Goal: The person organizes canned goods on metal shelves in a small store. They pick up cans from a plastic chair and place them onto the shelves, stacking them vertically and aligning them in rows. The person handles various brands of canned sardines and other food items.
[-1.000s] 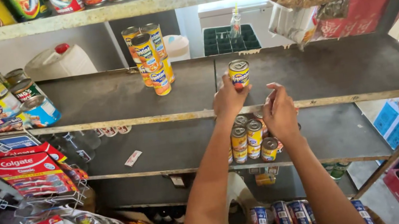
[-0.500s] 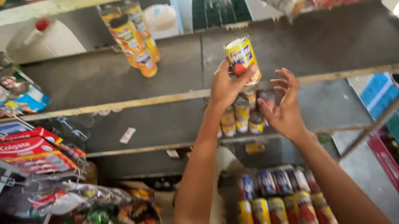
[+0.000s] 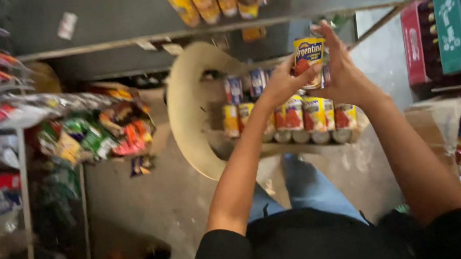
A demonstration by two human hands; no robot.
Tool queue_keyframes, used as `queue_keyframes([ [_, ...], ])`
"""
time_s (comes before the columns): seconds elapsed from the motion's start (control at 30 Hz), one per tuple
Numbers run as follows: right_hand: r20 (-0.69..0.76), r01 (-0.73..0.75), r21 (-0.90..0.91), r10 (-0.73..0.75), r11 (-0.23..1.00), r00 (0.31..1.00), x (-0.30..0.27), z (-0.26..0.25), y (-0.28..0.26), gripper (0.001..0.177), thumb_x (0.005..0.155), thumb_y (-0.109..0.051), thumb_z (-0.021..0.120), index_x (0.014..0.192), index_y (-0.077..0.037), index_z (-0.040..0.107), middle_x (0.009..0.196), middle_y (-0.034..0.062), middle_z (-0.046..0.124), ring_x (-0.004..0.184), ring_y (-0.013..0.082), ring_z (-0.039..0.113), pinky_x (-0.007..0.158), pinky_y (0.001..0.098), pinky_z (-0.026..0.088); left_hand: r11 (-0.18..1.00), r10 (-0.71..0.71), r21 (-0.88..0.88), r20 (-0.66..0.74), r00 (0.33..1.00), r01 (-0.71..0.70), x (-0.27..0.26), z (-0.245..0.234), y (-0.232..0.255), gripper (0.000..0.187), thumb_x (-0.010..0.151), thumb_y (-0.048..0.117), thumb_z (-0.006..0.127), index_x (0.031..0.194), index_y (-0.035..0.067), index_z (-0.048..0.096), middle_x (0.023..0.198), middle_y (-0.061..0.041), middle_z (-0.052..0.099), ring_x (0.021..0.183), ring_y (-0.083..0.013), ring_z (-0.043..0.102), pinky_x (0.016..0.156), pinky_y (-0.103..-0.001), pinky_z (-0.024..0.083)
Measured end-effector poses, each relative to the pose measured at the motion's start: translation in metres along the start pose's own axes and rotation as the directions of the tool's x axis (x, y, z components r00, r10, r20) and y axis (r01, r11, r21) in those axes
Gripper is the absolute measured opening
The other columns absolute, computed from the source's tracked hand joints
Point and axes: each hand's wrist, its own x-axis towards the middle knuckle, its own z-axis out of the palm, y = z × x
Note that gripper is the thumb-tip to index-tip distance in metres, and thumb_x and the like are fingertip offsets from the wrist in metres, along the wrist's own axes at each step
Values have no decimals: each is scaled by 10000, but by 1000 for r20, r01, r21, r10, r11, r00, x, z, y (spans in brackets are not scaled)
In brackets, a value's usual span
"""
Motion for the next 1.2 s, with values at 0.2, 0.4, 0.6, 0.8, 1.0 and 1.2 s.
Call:
queue_keyframes([
  [0.2,101,-128,13,126,992,987,-32,13,52,1190,680,-184,953,1616,-52,231,1561,234,391,1467,435,428,1222,449,394,987,37,155,1,999,-37,0,30,-88,606,976,512,663,1360,44,628,1216,-104,757,1113,-227,724,1023,-377,545],
  [0.4,172,-203,-18,203,979,964,-28,43,100,1239,625,-139,939,1611,-15,198,1560,273,328,1473,467,341,1200,453,362,755,272,650,-194,943,-84,-18,26,-129,435,1015,323,607,1386,95,599,1333,-195,636,1275,-394,548,1107,-495,352],
  [0.6,280,-205,108,168,973,945,-7,62,71,1229,671,-169,889,1654,-29,164,1582,254,300,1490,434,377,1235,441,382,904,235,428,-511,827,7,-51,-16,-157,312,1043,284,592,1316,140,635,1275,-103,673,1254,-287,612,1123,-431,463],
  [0.8,369,-137,-258,229,956,901,-4,103,6,1205,656,-479,882,1573,-27,244,1543,254,355,1429,462,325,1095,697,243,768,322,632,-524,789,106,-84,-41,-154,254,961,198,664,1199,123,710,1141,-120,717,1109,-350,643,967,-485,448],
  [1.0,372,-34,-398,196,917,907,-26,134,0,1194,606,-523,834,1579,-71,310,1518,158,456,1442,394,346,1129,768,77,806,153,562,-500,852,185,-101,-28,-197,298,977,246,680,1260,157,714,1100,-121,722,1033,-312,695,930,-454,551],
  [1.2,395,-45,-405,219,913,892,-28,121,-14,1178,610,-510,827,1617,-183,310,1486,165,460,1428,393,339,1113,787,55,954,79,297,-391,917,44,-108,-20,-171,527,915,287,708,1392,112,568,1174,-129,693,1052,-287,686,961,-419,541],
])
